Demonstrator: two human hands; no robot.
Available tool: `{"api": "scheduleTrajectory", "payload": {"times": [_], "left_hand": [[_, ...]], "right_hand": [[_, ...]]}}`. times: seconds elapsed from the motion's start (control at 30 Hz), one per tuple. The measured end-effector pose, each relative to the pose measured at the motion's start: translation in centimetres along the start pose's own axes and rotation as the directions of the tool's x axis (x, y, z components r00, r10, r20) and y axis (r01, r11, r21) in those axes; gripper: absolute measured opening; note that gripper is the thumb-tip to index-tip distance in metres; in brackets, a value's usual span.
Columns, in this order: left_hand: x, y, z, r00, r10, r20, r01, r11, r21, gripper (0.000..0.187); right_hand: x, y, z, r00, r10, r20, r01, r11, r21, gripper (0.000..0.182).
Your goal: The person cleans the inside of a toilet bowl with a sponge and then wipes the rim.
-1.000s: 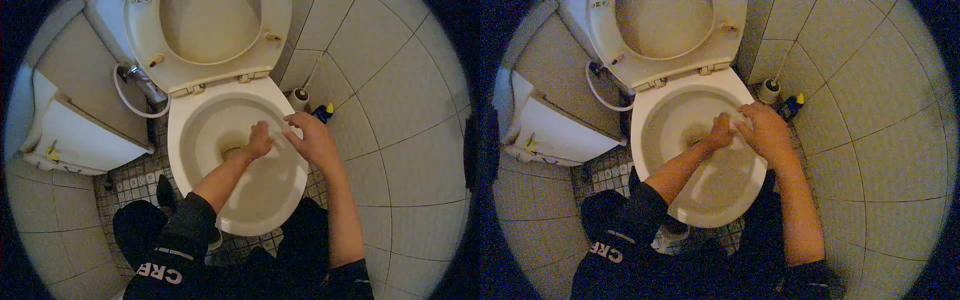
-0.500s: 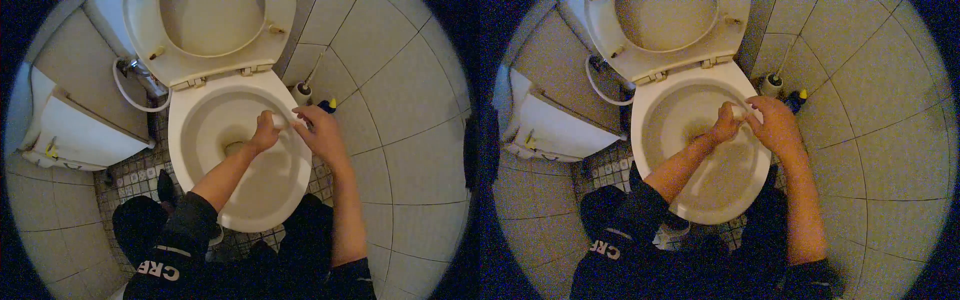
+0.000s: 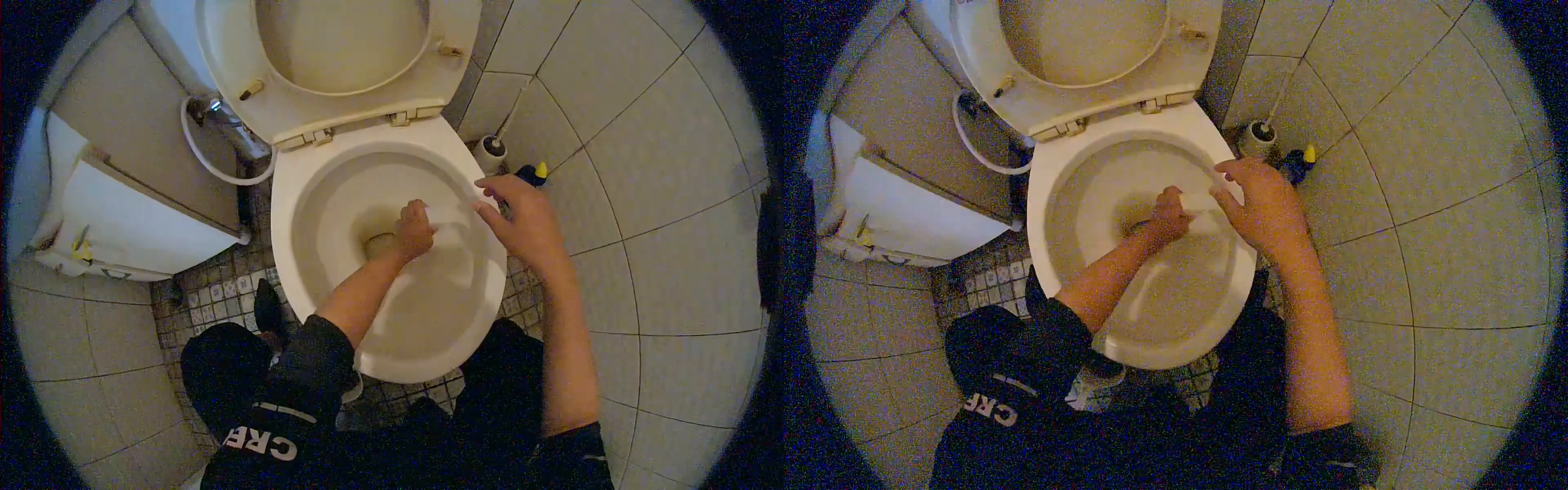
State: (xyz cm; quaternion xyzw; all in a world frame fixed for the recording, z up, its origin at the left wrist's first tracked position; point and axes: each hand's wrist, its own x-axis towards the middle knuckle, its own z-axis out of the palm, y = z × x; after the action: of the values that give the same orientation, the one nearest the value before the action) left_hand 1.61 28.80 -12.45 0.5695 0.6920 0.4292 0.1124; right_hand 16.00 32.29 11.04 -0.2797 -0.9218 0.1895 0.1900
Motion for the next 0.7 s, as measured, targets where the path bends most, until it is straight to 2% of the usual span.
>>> {"api": "scheduleTrajectory", "payload": {"times": [0.07,0.1,0.17,0.2,0.27,0.3,0.37,0.4,0.47,0.5,0.53,0.57,0.6,0.67,0.7], "left_hand": [[0.3,0.0,-0.6,0.962,-0.229,0.146,0.216,0.971,0.101,0.047],[1.2,1.0,-1.1,0.963,-0.229,0.145,0.216,0.971,0.101,0.047],[3.4,2.6,-0.9,0.998,-0.059,-0.022,0.061,0.995,0.076,0.046],[2.5,2.4,-0.5,0.997,-0.075,-0.005,0.075,0.995,0.073,0.046],[3.0,2.2,-0.4,0.978,-0.041,-0.203,0.021,0.995,-0.098,0.054],[2.2,1.6,-0.1,0.979,-0.044,-0.201,0.024,0.995,-0.101,0.054],[0.5,0.8,-0.7,0.975,-0.214,0.056,0.214,0.977,-0.002,0.046],[0.6,1.0,-1.1,0.976,-0.211,0.053,0.211,0.977,0.002,0.046],[1.2,1.5,-1.8,0.946,-0.283,0.157,0.285,0.959,0.013,0.048],[2.1,1.6,-1.3,0.947,-0.282,0.156,0.284,0.959,0.010,0.048],[3.6,1.8,-0.6,0.991,-0.132,0.002,0.132,0.991,0.023,0.050],[3.8,2.0,-0.3,0.990,0.020,-0.140,-0.012,0.998,0.060,0.051],[3.1,2.0,-0.3,0.992,0.008,-0.128,-0.001,0.998,0.057,0.051],[3.2,2.3,-0.8,0.990,-0.113,-0.089,0.091,0.971,-0.219,0.054],[2.4,1.4,-0.4,0.989,-0.114,-0.095,0.090,0.971,-0.223,0.054]], "right_hand": [[0.0,0.1,0.3,1.000,0.004,-0.003,-0.004,1.000,0.008,0.027],[-0.1,0.5,0.7,0.999,-0.031,-0.020,0.031,0.999,0.010,0.027],[-0.2,0.7,0.7,0.998,-0.058,-0.029,0.058,0.998,0.010,0.027],[-0.4,0.0,0.5,0.999,-0.034,-0.018,0.034,0.999,-0.002,0.027],[-0.1,-0.1,0.2,0.999,-0.024,-0.030,0.023,0.999,-0.022,0.027],[-0.2,0.0,0.1,1.000,-0.012,-0.002,0.012,1.000,-0.022,0.027],[0.0,0.1,0.1,1.000,-0.011,0.018,0.011,1.000,-0.024,0.027],[0.0,0.1,0.2,1.000,0.001,0.020,0.000,1.000,-0.021,0.027],[0.0,0.1,0.4,1.000,0.007,0.015,-0.007,1.000,-0.021,0.027],[-0.1,0.3,0.6,0.999,-0.035,-0.018,0.034,0.999,-0.040,0.027],[-0.1,0.5,0.8,0.996,-0.075,-0.046,0.073,0.996,-0.059,0.026],[-0.3,0.4,0.8,0.997,-0.067,-0.035,0.065,0.996,-0.055,0.026],[-0.4,0.1,0.7,0.999,-0.042,-0.023,0.041,0.998,-0.038,0.026],[-0.3,0.0,0.6,0.999,-0.024,-0.021,0.023,0.999,-0.031,0.027],[-0.3,0.1,0.5,1.000,-0.010,-0.008,0.009,1.000,-0.018,0.026]]}}
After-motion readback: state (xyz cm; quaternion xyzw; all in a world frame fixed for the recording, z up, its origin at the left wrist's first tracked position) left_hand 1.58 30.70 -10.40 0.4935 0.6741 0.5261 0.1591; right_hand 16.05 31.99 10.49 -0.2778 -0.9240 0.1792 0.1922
